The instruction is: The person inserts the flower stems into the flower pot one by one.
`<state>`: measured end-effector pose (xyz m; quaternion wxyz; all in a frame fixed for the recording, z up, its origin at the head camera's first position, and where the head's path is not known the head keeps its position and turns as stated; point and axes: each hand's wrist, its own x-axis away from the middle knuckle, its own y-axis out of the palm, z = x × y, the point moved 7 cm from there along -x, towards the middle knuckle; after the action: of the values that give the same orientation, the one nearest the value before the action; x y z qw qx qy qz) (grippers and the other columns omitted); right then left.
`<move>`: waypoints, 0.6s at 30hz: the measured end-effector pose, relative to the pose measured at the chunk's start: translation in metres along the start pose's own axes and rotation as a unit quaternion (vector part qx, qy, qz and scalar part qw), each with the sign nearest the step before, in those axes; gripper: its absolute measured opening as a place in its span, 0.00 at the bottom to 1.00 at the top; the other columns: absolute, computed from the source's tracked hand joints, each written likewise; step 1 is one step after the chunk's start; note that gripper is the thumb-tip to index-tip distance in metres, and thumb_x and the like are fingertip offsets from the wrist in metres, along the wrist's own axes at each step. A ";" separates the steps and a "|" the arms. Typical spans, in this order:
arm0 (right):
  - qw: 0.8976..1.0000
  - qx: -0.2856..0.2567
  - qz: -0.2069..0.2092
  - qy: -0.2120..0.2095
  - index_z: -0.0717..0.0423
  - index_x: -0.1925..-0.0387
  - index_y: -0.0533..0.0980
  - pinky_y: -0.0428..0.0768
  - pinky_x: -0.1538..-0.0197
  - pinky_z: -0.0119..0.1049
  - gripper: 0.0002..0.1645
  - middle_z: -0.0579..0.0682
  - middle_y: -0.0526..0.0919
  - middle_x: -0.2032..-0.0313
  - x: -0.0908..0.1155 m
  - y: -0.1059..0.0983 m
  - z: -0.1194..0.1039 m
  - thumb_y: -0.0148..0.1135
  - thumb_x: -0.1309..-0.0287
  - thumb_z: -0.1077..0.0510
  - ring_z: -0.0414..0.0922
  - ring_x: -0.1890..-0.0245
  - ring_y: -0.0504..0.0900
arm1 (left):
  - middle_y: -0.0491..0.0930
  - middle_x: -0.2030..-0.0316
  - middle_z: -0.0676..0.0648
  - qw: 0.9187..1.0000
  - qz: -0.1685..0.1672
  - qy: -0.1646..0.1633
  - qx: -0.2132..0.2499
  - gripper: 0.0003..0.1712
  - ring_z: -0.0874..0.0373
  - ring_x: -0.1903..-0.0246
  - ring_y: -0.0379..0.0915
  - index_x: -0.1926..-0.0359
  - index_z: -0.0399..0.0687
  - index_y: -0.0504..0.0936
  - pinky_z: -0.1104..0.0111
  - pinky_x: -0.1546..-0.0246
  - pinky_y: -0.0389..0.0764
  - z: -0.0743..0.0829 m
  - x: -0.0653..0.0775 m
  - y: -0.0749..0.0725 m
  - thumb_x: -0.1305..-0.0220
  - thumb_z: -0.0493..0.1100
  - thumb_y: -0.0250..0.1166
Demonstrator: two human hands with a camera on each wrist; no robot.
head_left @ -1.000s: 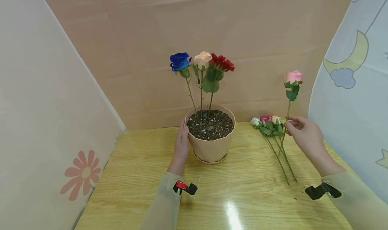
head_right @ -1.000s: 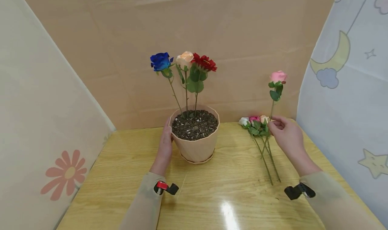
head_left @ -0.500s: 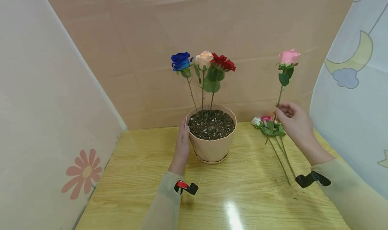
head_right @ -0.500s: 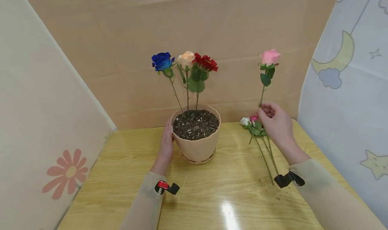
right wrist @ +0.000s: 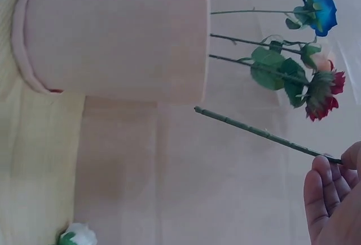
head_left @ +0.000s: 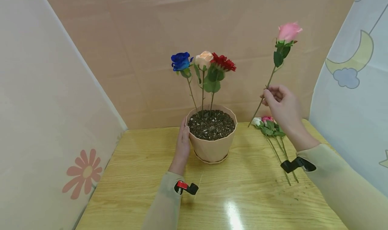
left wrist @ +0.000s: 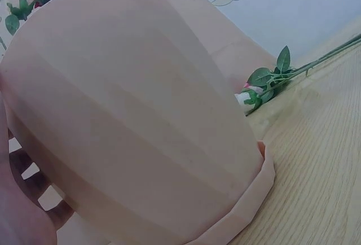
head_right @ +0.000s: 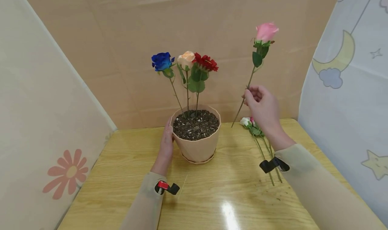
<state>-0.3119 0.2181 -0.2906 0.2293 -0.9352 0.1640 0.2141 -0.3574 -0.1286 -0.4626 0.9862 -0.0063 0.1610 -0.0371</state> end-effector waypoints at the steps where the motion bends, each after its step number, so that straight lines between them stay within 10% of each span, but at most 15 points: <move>1: 1.000 -0.008 0.003 -0.005 0.60 0.42 0.80 0.84 0.55 0.22 0.20 0.37 0.89 0.58 -0.002 0.002 -0.005 0.61 0.17 0.47 0.34 0.63 0.87 | 0.49 0.12 0.48 1.000 0.000 0.002 0.000 0.34 0.48 0.14 0.41 0.09 0.60 0.50 0.44 0.16 0.46 0.000 0.000 0.000 0.08 0.55 0.39; 18: 0.996 -0.018 -0.006 -0.085 0.65 0.48 0.84 0.84 0.56 0.23 0.14 0.61 0.92 0.56 -0.017 0.059 -0.041 0.64 0.18 0.55 0.31 0.65 0.87 | 0.49 0.12 0.49 1.000 -0.003 0.000 0.010 0.34 0.48 0.13 0.41 0.09 0.61 0.51 0.43 0.16 0.45 0.001 0.002 0.000 0.08 0.57 0.38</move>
<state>-0.3369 0.1512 -0.2710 0.2270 -0.9187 0.1345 0.2939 -0.3552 -0.1283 -0.4619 0.9862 0.0033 0.1604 -0.0421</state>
